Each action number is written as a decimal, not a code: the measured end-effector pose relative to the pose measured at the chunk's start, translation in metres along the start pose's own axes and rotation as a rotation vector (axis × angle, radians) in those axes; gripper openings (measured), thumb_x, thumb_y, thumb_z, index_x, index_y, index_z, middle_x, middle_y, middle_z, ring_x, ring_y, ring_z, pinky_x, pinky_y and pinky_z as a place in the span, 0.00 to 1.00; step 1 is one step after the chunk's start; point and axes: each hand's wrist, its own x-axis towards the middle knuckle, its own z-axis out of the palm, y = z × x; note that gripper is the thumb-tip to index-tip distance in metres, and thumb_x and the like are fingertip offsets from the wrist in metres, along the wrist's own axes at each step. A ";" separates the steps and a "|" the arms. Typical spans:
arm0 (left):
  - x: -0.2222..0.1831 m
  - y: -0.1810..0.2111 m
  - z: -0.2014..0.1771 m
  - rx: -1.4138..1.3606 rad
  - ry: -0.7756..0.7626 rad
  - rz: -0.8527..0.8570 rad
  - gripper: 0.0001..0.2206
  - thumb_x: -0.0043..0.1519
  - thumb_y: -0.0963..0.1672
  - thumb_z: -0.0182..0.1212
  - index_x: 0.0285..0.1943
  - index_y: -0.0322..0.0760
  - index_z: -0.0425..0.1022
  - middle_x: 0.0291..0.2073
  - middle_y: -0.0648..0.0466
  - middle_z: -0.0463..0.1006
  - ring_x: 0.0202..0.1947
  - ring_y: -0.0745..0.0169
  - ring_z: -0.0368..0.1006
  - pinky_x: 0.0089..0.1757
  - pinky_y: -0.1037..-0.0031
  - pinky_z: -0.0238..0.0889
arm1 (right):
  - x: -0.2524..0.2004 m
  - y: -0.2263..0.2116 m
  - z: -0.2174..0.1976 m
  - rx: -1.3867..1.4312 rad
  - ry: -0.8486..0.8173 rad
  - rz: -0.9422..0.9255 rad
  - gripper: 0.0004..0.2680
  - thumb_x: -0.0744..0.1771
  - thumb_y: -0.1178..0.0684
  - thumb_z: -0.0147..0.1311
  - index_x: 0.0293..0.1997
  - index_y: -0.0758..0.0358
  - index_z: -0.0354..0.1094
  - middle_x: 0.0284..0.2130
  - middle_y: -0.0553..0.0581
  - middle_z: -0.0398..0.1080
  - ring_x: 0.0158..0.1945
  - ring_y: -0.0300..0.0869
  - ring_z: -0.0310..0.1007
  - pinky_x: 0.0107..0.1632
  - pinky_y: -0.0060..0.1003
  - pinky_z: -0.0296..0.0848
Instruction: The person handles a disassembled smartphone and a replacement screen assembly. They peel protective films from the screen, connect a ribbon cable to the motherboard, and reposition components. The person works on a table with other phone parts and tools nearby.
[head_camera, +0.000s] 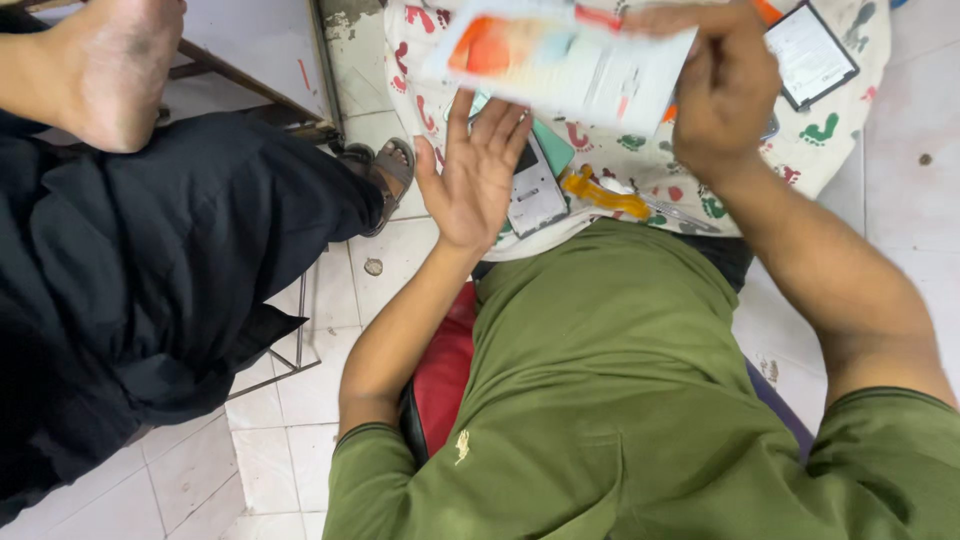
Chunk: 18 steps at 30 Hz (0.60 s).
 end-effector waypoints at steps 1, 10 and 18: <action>0.005 -0.009 0.008 -0.366 0.054 -0.018 0.44 0.68 0.63 0.34 0.84 0.27 0.43 0.74 0.36 0.61 0.72 0.43 0.63 0.71 0.56 0.50 | -0.020 -0.012 0.004 0.060 0.021 -0.020 0.04 0.74 0.63 0.42 0.52 0.71 0.63 0.50 0.65 0.73 0.54 0.48 0.78 0.58 0.37 0.77; 0.024 -0.007 0.073 0.600 -0.104 0.256 0.35 0.70 0.54 0.52 0.83 0.42 0.42 0.66 0.37 0.67 0.63 0.43 0.67 0.65 0.55 0.59 | -0.065 -0.021 0.028 1.682 -0.117 1.056 0.19 0.69 0.47 0.42 0.69 0.59 0.49 0.60 0.73 0.66 0.64 0.63 0.68 0.62 0.57 0.72; 0.027 0.032 0.044 0.481 -0.189 0.388 0.28 0.72 0.52 0.47 0.72 0.27 0.57 0.62 0.40 0.71 0.61 0.49 0.71 0.62 0.61 0.61 | -0.090 0.003 0.029 1.371 -0.074 0.926 0.15 0.73 0.52 0.51 0.67 0.61 0.55 0.56 0.64 0.69 0.54 0.50 0.74 0.57 0.48 0.74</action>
